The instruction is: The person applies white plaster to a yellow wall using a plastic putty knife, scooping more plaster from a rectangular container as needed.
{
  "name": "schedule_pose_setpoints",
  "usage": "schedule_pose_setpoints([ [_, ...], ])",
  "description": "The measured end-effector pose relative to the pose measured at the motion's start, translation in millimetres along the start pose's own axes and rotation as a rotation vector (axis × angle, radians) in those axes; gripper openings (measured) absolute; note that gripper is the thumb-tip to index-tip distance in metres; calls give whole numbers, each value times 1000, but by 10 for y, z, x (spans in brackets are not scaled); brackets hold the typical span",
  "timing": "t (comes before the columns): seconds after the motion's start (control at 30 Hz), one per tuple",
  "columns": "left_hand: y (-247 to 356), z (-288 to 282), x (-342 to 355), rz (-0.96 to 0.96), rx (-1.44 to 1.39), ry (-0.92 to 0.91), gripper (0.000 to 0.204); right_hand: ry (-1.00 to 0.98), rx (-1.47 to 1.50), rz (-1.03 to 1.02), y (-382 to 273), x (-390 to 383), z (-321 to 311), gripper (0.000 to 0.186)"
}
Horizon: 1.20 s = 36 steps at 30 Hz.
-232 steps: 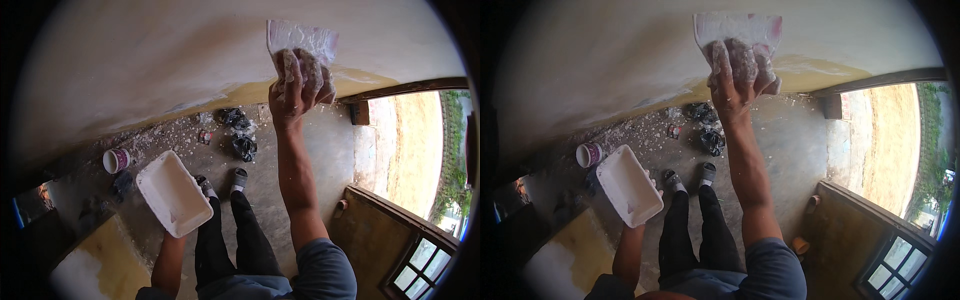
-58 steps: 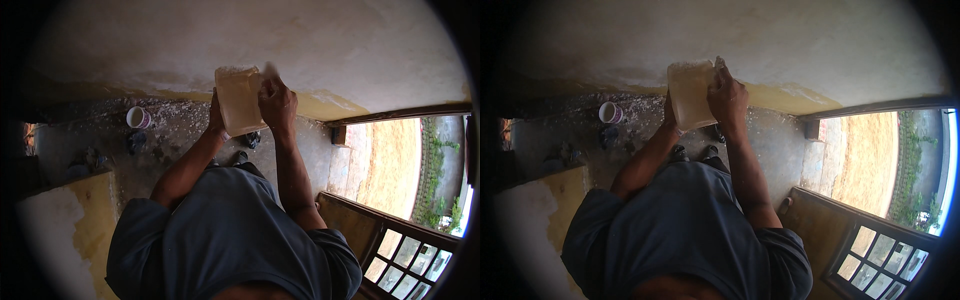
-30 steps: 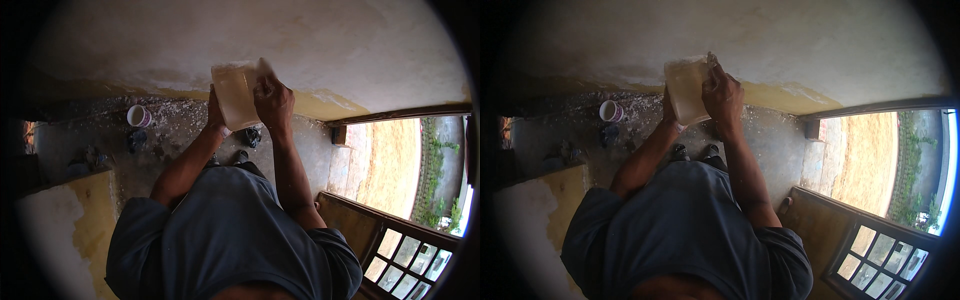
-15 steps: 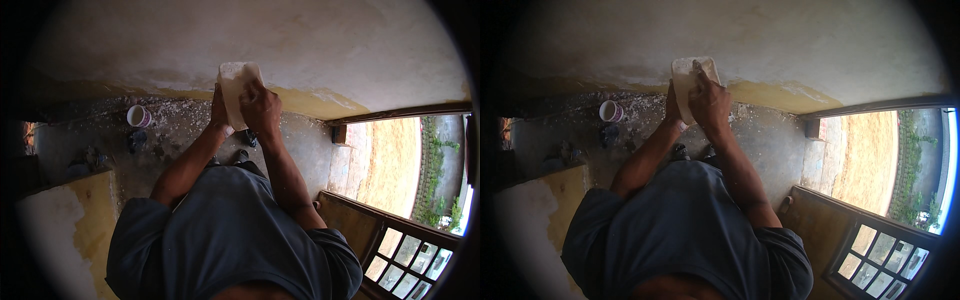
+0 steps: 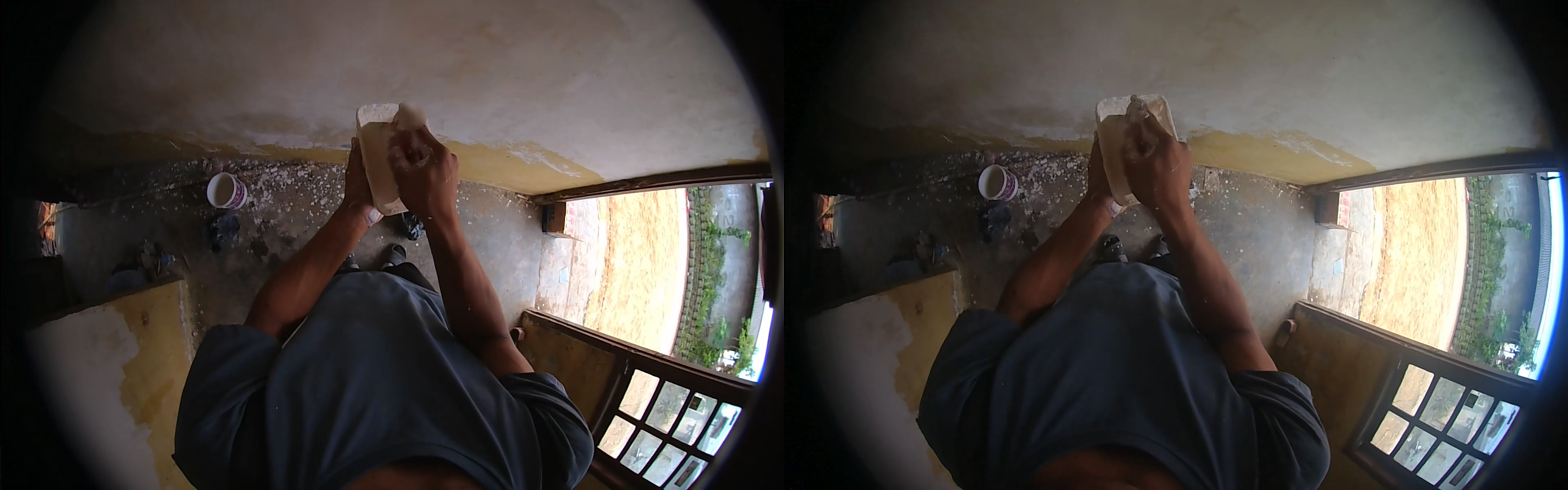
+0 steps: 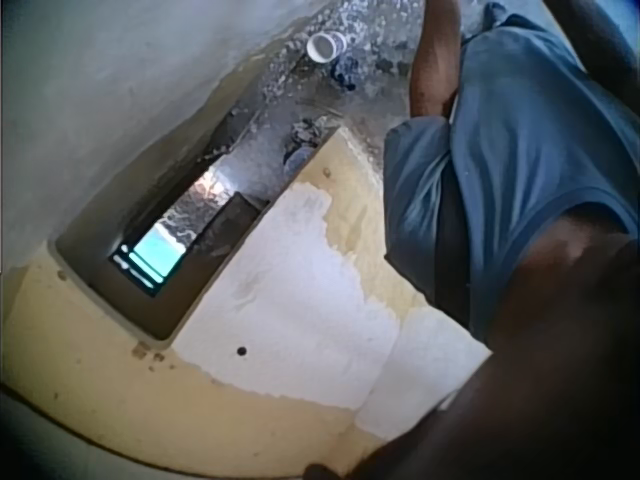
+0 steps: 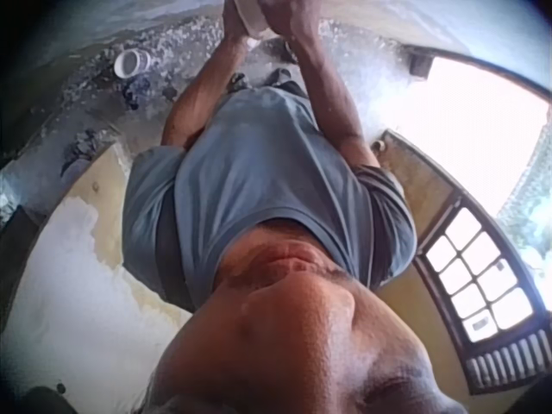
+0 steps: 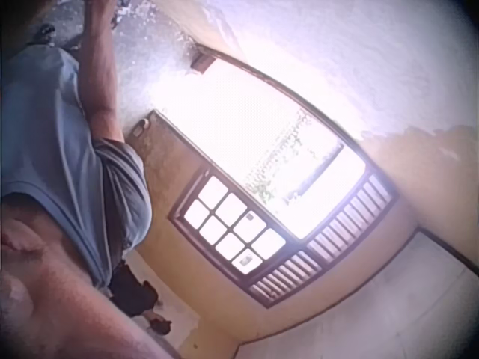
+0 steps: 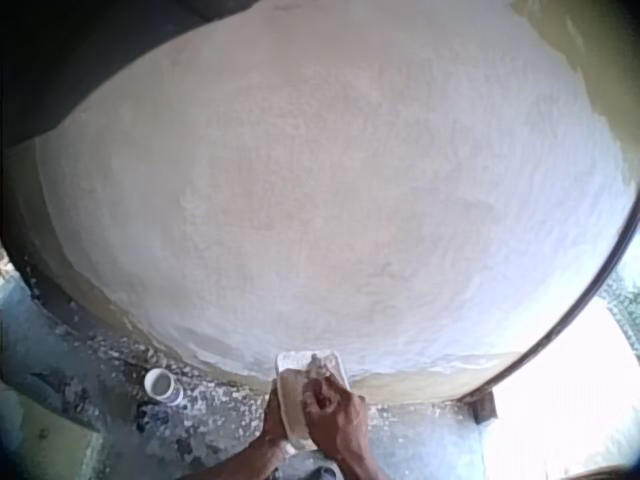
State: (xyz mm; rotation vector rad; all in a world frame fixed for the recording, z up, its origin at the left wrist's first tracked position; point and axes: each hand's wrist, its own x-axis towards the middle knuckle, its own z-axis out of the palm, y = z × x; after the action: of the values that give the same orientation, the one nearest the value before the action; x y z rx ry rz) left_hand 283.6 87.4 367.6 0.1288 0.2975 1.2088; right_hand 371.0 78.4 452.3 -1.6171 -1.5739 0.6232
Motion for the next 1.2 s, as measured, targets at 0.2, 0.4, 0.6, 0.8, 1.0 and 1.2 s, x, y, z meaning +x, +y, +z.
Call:
schedule_pose_setpoints([
  [0.2,-33,77,-6,-23,-11,24,50,-7,-24,11,71,17,-57,33],
  [0.4,-48,-68,29,-27,8,-30,56,-51,-9,40,84,8,-66,46],
  [0.6,-71,-71,23,-86,-35,9,59,-3,27,59,134,20,-147,46],
  [0.8,-183,-90,27,-54,-30,11,60,-62,-10,6,186,5,-164,43],
  [1.0,-263,1,-3,-28,-3,48,56,-43,-5,-8,306,-7,-218,43],
  [1.2,-451,-42,99,-47,73,89,56,-74,33,97,473,18,-414,43],
])
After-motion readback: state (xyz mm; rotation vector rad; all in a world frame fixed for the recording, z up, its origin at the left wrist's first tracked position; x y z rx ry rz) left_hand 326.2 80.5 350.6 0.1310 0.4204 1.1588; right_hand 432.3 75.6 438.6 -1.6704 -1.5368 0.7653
